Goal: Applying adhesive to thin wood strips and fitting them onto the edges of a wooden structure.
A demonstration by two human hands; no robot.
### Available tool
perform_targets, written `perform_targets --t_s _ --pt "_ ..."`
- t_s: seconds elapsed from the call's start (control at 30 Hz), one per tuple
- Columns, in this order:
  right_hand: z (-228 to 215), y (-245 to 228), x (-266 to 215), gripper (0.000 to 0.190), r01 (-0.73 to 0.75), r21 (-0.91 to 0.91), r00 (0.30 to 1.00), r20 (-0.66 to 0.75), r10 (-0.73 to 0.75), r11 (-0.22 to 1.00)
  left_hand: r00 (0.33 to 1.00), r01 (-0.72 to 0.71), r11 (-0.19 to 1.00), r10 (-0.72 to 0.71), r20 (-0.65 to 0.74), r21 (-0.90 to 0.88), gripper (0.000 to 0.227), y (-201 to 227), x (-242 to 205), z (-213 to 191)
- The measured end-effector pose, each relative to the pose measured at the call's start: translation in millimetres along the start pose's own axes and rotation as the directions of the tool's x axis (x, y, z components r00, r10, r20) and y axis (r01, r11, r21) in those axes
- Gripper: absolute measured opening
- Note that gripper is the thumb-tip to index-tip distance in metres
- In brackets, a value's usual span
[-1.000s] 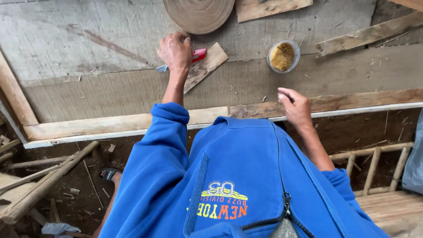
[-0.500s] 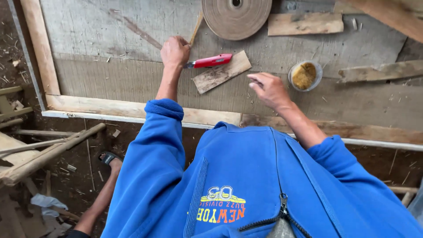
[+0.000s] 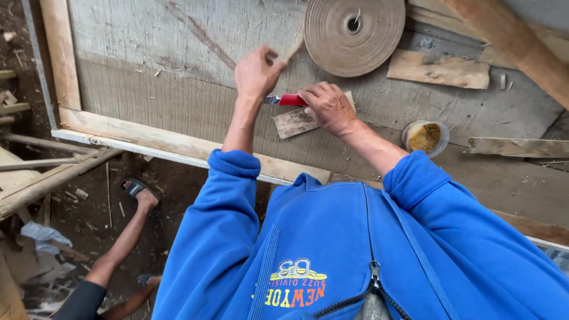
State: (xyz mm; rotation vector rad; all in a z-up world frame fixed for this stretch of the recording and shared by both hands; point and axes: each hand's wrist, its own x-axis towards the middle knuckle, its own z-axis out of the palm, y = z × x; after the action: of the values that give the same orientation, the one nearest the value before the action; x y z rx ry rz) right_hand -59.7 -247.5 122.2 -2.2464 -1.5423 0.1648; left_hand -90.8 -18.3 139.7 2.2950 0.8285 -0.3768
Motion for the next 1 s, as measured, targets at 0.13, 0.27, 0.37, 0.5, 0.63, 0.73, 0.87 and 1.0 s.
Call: perform_targets --t_s 0.13,0.27,0.37,0.5,0.63,0.73,0.87,1.0 --pt "-3.8 0.7 7.4 0.034 0.002 -0.026 0.999 -0.046 -0.003 1.0 1.0 -0.02 0.998 0.021 -0.019 0.057 0.042 12.6 22.9 11.9" --pt "-6.3 -1.1 6.8 0.025 0.037 -0.123 0.999 -0.032 -0.041 0.992 0.996 0.087 0.996 -0.087 0.015 -0.004 0.022 8.7 40.3 23.3" --pt "-4.4 -2.8 8.0 0.024 0.041 -0.163 0.996 -0.073 -0.053 0.986 0.995 0.1 0.993 -0.101 -0.012 -0.063 0.017 3.2 46.9 18.9" --pt "5.4 -0.2 3.7 0.031 -0.04 -0.078 0.995 -0.096 0.032 0.996 0.993 0.114 0.989 -0.116 -0.021 -0.099 0.016 -2.8 53.1 11.7" --pt "-4.4 1.3 -1.9 0.019 -0.274 0.23 0.961 0.113 0.254 0.934 0.996 0.088 0.992 -0.091 -0.019 -0.095 0.024 -11.2 57.1 12.6" --pt "-13.8 4.5 -5.0 0.019 -0.473 0.426 0.881 0.222 0.418 0.771 0.994 0.103 0.989 -0.105 -0.014 -0.106 0.024 -11.4 56.7 11.1" --pt "-26.4 1.8 -1.7 0.027 -0.503 0.479 0.84 0.075 0.537 0.72 0.994 0.103 0.989 -0.106 -0.021 -0.102 0.022 -11.9 56.5 15.6" --pt "-19.1 7.8 4.8 0.041 -0.41 0.398 0.892 -0.012 0.452 0.821 0.993 0.097 0.992 -0.103 -0.06 -0.083 0.02 -11.0 55.6 18.7"
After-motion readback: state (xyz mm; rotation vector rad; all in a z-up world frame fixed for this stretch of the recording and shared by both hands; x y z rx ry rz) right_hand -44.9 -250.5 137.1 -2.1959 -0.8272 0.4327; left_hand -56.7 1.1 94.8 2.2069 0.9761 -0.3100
